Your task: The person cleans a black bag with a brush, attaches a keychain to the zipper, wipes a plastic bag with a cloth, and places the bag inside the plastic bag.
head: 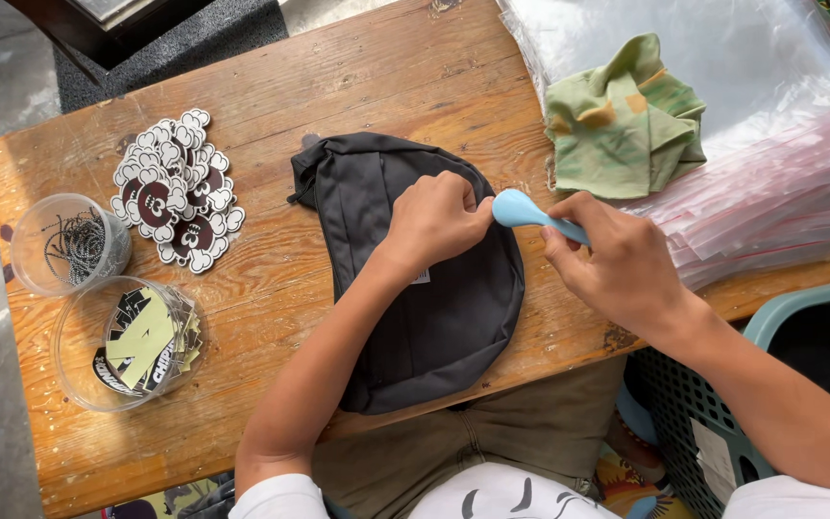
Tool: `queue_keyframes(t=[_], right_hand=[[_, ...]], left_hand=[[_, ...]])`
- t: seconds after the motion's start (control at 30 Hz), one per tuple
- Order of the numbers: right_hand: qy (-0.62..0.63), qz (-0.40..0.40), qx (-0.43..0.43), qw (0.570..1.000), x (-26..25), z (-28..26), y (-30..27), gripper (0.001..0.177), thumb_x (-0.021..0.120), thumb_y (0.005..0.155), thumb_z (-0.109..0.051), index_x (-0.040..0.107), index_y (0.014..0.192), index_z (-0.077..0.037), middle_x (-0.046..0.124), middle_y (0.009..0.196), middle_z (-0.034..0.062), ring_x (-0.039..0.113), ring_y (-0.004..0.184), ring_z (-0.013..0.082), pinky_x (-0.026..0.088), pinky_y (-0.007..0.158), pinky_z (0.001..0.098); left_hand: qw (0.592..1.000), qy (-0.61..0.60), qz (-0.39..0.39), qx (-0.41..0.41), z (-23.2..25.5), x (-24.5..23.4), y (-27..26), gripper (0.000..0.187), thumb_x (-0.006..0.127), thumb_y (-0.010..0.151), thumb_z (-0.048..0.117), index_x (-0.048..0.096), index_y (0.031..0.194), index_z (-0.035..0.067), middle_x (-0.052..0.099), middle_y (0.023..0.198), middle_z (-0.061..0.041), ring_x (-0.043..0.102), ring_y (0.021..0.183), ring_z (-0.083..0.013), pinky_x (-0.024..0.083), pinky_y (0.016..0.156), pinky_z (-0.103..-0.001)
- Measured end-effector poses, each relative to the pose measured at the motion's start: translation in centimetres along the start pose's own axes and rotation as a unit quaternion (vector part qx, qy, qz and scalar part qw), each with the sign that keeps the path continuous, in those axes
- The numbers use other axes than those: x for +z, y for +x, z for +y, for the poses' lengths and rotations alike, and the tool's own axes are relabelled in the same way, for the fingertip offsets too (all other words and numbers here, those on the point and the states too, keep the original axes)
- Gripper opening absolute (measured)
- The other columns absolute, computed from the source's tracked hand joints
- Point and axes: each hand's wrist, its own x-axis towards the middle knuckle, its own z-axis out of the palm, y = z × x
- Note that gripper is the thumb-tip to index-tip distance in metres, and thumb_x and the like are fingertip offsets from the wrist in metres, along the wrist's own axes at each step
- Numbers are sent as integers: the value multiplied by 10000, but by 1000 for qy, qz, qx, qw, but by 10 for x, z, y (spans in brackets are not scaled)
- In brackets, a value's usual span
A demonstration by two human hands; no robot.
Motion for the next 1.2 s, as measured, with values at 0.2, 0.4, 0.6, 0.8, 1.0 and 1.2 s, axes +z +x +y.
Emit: queue_keyframes(t=[0.2,0.4,0.6,0.8,1.0,1.2], right_hand=[[54,-282,168,943,-43,-34,12,193,657,894,-203,724,943,-29,670,546,129,622,464,247,522,527,426],[185,-166,170,953,-38,-18,7,158,647,942,-135,676,1015,2,592,586,92,535,403,194,415,395,308],[196,-97,188,958,-16,-13,0,139,585,1016,-170,589,1068,-41,638,664,92,545,437,162,386,413,285],[235,-108,199,945,-20,-13,-3,168,584,1004,-193,590,1070,-38,610,643,54,525,419,130,387,398,268],[236,-134,164,948,-6,-11,-15,140,641,937,-182,611,1022,-76,571,577,39,541,366,115,396,351,235],[187,-155,159,957,-5,-13,-12,168,653,926,-244,632,987,-88,609,571,80,591,421,190,431,402,313]], left_hand=[[991,-112,-70,14,-5,-15,-8,264,592,855,268,650,657,104,644,489,-36,653,441,-159,493,572,-311],[962,-237,-135,32,-38,-3,8,266,594,912,223,669,758,20,697,618,-125,682,538,-153,559,547,-264],[920,-345,-186,30,-48,-18,7,227,615,947,209,645,814,28,696,703,-124,688,625,-140,586,598,-235],[876,-427,-207,87,-64,-18,8,272,668,972,242,648,822,15,717,746,-163,730,676,-174,620,673,-279],[880,-430,-200,40,-57,-15,11,313,625,981,272,644,795,20,695,708,-142,700,624,-150,601,638,-261],[958,-277,-6,-75,-29,3,11,455,665,878,376,610,554,61,589,444,-133,558,306,-161,475,296,-272]])
